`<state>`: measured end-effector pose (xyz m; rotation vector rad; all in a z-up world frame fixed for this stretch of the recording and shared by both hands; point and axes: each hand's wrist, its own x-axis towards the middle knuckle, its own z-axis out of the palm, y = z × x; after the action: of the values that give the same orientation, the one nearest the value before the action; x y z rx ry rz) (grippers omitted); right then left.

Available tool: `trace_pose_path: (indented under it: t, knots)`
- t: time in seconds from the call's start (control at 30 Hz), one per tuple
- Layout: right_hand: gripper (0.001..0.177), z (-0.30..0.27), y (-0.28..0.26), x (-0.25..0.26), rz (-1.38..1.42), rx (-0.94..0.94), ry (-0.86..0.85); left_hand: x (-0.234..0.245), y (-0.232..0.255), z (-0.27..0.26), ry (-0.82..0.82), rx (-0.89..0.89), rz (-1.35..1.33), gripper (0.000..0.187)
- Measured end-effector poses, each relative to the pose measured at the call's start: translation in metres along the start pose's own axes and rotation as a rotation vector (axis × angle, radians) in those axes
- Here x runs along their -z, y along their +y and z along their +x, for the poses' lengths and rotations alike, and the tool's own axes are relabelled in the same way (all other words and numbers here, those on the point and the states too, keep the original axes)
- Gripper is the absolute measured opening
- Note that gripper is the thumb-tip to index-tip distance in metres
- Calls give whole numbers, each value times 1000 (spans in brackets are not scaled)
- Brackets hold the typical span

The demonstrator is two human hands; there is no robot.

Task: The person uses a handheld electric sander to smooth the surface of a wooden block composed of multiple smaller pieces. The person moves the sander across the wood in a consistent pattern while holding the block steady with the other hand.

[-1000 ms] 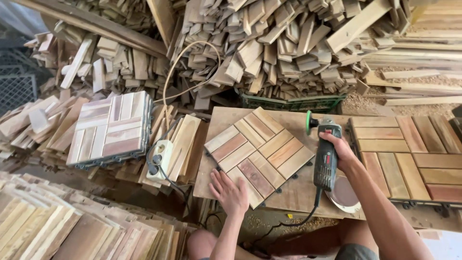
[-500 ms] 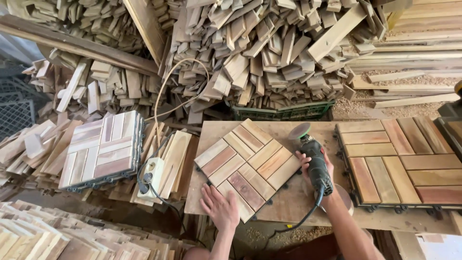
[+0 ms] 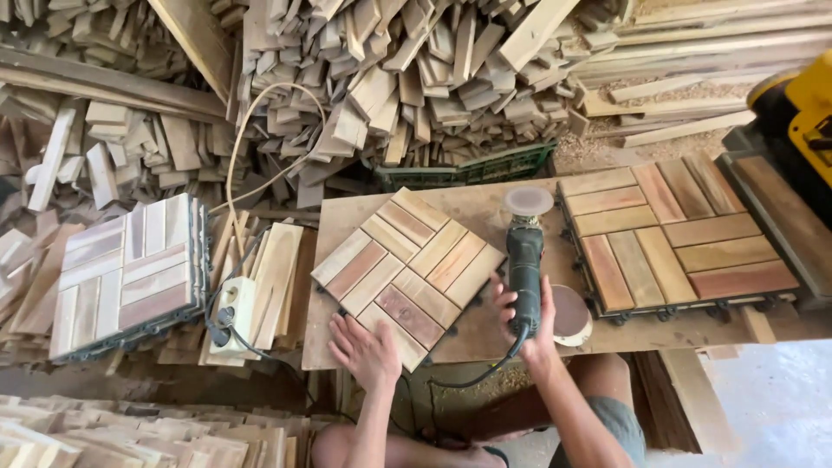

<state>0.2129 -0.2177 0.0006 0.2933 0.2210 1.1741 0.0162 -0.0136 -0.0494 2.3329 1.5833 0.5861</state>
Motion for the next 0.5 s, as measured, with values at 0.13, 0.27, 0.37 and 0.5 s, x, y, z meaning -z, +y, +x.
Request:
trace_pose_path:
  t: [0.13, 0.27, 0.37, 0.5]
  knots:
    - [87, -29, 16, 24, 41, -47, 48, 1, 1, 2, -4, -5, -27, 84]
    - [74, -57, 23, 40, -263, 108, 328, 7, 5, 1, -36, -1, -52, 84]
    - [66, -77, 47, 26, -598, 200, 494, 8, 3, 1, -56, -13, -67, 85]
    - [46, -104, 87, 12, -1209, 262, 721, 4, -1, -7, -1, -71, -78, 82]
